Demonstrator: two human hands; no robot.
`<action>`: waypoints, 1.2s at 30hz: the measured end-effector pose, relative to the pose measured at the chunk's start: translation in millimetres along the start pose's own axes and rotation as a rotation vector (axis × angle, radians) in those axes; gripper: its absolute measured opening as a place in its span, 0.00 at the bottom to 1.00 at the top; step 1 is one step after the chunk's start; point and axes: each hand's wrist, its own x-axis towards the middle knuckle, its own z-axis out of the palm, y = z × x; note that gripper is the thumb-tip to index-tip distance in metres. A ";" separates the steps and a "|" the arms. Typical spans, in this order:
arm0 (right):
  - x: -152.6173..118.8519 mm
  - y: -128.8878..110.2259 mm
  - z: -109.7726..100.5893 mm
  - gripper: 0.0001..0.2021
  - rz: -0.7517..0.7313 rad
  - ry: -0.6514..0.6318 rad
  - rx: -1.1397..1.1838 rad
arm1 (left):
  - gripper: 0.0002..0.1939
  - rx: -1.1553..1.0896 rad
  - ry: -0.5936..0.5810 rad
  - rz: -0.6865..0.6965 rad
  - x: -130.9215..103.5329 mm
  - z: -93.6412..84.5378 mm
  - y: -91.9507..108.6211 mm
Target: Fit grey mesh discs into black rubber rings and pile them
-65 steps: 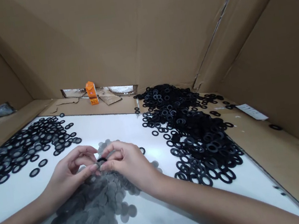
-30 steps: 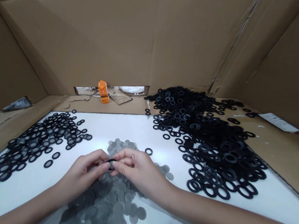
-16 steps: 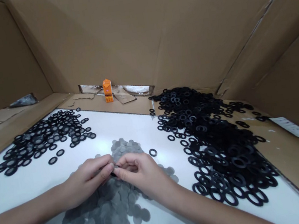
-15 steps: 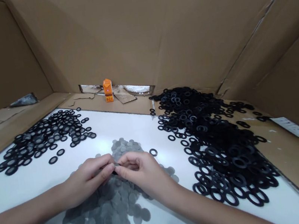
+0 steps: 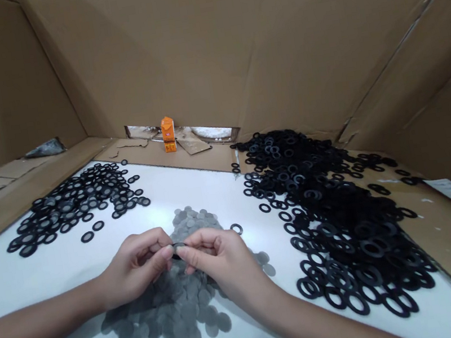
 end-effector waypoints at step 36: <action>-1.6 2.2 4.6 0.10 0.013 0.022 0.149 | 0.08 0.063 0.081 0.051 -1.7 8.7 3.7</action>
